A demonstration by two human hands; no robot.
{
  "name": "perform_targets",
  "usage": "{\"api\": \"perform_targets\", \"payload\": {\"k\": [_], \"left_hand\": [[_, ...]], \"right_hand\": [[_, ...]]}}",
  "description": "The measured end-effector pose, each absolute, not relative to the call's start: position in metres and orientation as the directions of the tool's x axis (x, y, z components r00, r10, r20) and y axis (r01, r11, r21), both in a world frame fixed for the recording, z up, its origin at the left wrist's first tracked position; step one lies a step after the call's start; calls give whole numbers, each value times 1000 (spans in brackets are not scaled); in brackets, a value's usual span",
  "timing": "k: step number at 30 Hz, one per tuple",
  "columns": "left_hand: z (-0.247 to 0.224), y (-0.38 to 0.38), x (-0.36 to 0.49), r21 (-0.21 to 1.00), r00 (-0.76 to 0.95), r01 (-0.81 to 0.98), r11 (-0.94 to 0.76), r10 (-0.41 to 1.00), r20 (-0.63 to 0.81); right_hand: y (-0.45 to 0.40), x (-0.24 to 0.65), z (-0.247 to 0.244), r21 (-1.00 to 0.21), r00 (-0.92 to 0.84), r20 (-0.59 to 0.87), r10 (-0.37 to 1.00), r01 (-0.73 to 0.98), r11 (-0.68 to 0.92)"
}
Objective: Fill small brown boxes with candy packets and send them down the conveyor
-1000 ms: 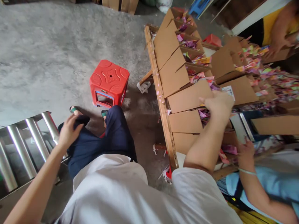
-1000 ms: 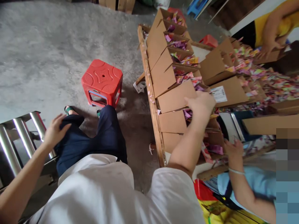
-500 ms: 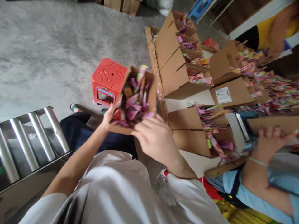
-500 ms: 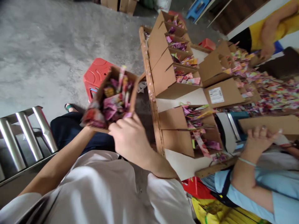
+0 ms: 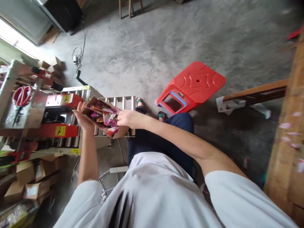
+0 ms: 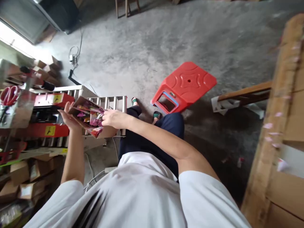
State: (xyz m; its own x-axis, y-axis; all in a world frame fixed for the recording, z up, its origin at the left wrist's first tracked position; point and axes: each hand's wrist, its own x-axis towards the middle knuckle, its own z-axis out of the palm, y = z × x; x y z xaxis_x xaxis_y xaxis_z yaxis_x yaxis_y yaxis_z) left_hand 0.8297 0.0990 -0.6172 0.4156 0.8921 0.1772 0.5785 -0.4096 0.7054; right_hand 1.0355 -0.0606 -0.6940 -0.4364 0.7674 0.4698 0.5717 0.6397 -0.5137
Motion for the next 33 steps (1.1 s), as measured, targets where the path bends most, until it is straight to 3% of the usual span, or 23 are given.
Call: {"api": "perform_targets", "payload": {"k": [3,6,12,17,20,24,28,31,33], "left_hand": [[-612,115,803,733,282,512,-447,894,348],[-616,112,797,685,322,519,-511,859,397],[-601,101,793,608,374,601,-519,855,360],[-576,99,779,546,474,724,-421,879,48],[-570,106,780,402,517,791,-460,855,-39],[-575,121,801,49,633,773,-632,768,-93],[-592,129,829,-302,614,700,-647,762,-208],[-606,123,840,-419,584,664,-619,780,-228],[-612,114,840,-403,616,684,-608,777,-128]], "right_hand": [[-64,1025,-702,-634,-130,553,823,576,516],[-87,996,-702,-777,101,460,882,527,345],[-79,942,-680,-812,52,268,962,549,197],[-44,940,-683,-768,34,165,986,632,106],[-34,933,-684,-740,52,139,989,669,69],[-31,931,-686,-754,71,211,975,646,116],[-42,950,-697,-781,60,364,930,563,269],[-67,967,-708,-857,270,393,879,455,243],[-85,973,-716,-922,451,325,831,347,173]]}}
